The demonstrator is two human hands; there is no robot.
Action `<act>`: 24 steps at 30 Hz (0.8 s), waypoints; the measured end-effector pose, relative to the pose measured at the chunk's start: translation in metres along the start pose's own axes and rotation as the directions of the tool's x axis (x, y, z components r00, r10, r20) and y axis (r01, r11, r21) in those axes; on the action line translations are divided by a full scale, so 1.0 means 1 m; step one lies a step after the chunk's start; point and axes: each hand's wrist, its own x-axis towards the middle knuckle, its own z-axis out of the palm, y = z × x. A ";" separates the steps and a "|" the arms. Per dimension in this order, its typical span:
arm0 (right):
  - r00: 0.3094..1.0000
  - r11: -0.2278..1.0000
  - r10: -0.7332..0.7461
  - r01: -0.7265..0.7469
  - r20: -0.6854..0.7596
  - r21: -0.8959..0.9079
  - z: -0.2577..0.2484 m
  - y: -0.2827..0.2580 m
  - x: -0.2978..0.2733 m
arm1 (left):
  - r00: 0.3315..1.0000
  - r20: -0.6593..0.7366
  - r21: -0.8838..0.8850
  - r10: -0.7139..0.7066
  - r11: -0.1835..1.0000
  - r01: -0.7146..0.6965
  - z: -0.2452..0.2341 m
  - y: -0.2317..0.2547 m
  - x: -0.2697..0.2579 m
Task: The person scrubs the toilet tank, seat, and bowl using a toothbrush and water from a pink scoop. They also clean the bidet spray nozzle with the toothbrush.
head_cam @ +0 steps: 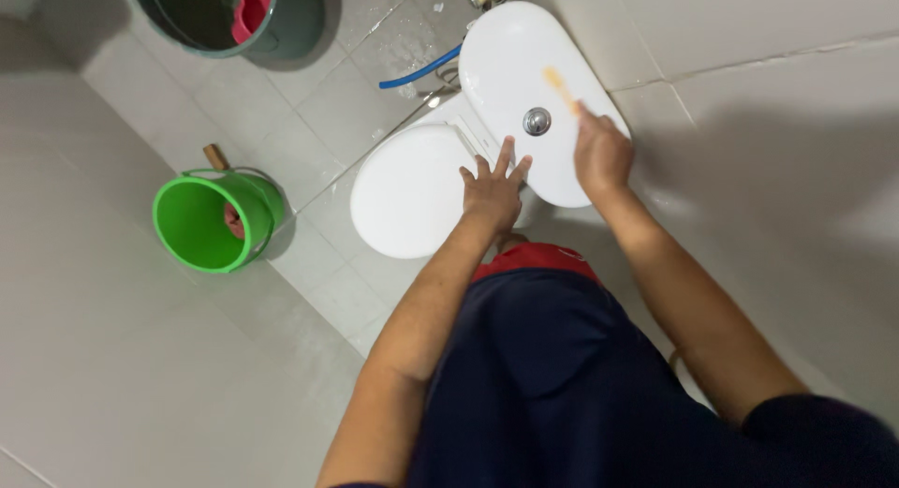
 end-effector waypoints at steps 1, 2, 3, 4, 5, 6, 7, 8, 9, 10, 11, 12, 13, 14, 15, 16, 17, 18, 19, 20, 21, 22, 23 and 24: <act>1.000 1.000 0.016 -0.016 -0.011 0.004 0.000 -0.002 -0.004 | 1.000 0.011 -0.005 -0.008 1.000 0.008 0.001 -0.001 -0.004; 0.999 0.999 0.031 -0.031 -0.021 0.008 -0.001 -0.005 -0.009 | 1.000 0.018 -0.004 -0.011 1.000 0.011 0.002 0.000 -0.007; 0.999 1.000 -0.005 0.004 0.041 0.025 -0.004 -0.009 -0.010 | 1.000 0.022 0.007 -0.007 1.000 0.006 0.000 -0.001 -0.009; 0.994 0.998 -0.042 0.038 0.103 0.044 -0.006 -0.012 -0.011 | 1.000 0.026 0.017 -0.002 1.000 0.002 0.000 -0.001 -0.012; 0.983 0.995 -0.087 0.078 0.161 0.062 -0.008 -0.014 -0.010 | 1.000 0.012 0.025 0.002 1.000 -0.002 0.000 0.000 -0.012; 0.992 0.998 -0.051 0.047 0.115 0.033 -0.009 -0.016 -0.007 | 1.000 -0.002 0.033 0.005 0.999 -0.005 0.003 0.000 -0.011; 0.997 1.000 -0.021 0.021 0.076 0.006 -0.009 -0.017 -0.006 | 1.000 -0.015 0.033 0.004 0.999 -0.004 0.008 0.001 -0.011; 0.999 1.000 0.007 -0.006 0.036 -0.021 -0.008 -0.017 -0.004 | 0.998 -0.058 0.042 0.008 0.999 -0.006 0.014 0.003 -0.011; 0.993 0.998 -0.048 0.052 0.105 -0.033 -0.006 -0.019 -0.001 | 0.995 -0.100 0.053 0.009 0.999 -0.003 0.021 0.002 -0.011; 0.980 0.993 -0.102 0.111 0.173 -0.041 -0.003 -0.022 0.000 | 0.990 -0.142 0.066 0.009 0.998 0.000 0.028 0.001 -0.011; 0.960 0.985 -0.148 0.164 0.240 -0.047 -0.001 -0.025 0.000 | 0.990 -0.144 0.043 0.006 0.999 0.000 0.035 0.001 -0.012; 0.957 0.982 -0.178 0.186 0.231 -0.015 0.000 -0.028 0.000 | 0.989 -0.146 0.021 0.003 1.000 0.000 0.042 0.000 -0.014; 0.952 0.976 -0.214 0.216 0.221 0.014 0.001 -0.032 0.004 | 0.988 -0.155 -0.007 -0.003 1.000 0.002 0.046 -0.001 -0.015; 0.945 0.968 -0.250 0.247 0.210 0.042 0.002 -0.035 0.009 | 0.986 -0.164 -0.024 -0.013 1.000 0.010 0.050 -0.003 -0.016; 0.958 0.977 -0.212 0.208 0.192 0.038 0.004 -0.038 0.011 | 0.985 -0.169 -0.046 -0.031 0.999 0.023 0.055 -0.004 -0.018; 0.969 0.985 -0.173 0.169 0.174 0.035 0.006 -0.041 0.015 | 0.983 -0.174 -0.068 -0.048 0.997 0.037 0.059 -0.005 -0.020; 0.979 0.991 -0.131 0.127 0.155 0.033 0.007 -0.044 0.018 | 0.984 -0.163 -0.087 -0.067 0.995 0.053 0.061 -0.006 -0.023; 0.958 0.977 -0.210 0.212 0.195 0.008 0.007 -0.048 0.019 | 0.985 -0.152 -0.106 -0.085 0.992 0.070 0.062 -0.007 -0.028; 0.932 0.957 -0.280 0.291 0.230 -0.013 0.009 -0.050 0.021 | 0.985 -0.140 -0.117 -0.100 0.990 0.083 0.061 -0.009 -0.030; 0.899 0.929 -0.347 0.368 0.266 -0.031 0.009 -0.051 0.022 | 0.986 -0.123 -0.138 -0.117 0.985 0.100 0.061 -0.010 -0.034; 0.906 0.935 -0.340 0.355 0.253 -0.014 0.009 -0.051 0.026 | 0.985 -0.114 -0.158 -0.132 0.981 0.113 0.056 -0.011 -0.034; 0.912 0.940 -0.332 0.342 0.240 0.004 0.009 -0.050 0.028 | 0.984 -0.106 -0.178 -0.146 0.976 0.126 0.051 -0.013 -0.035; 0.916 0.942 -0.330 0.334 0.228 0.024 0.008 -0.050 0.023 | 0.984 -0.103 -0.177 -0.148 0.976 0.128 0.051 -0.012 -0.038; 0.923 0.958 -0.279 0.286 0.264 0.012 0.009 -0.051 0.015 | 0.984 -0.101 -0.177 -0.149 0.976 0.129 0.050 -0.010 -0.042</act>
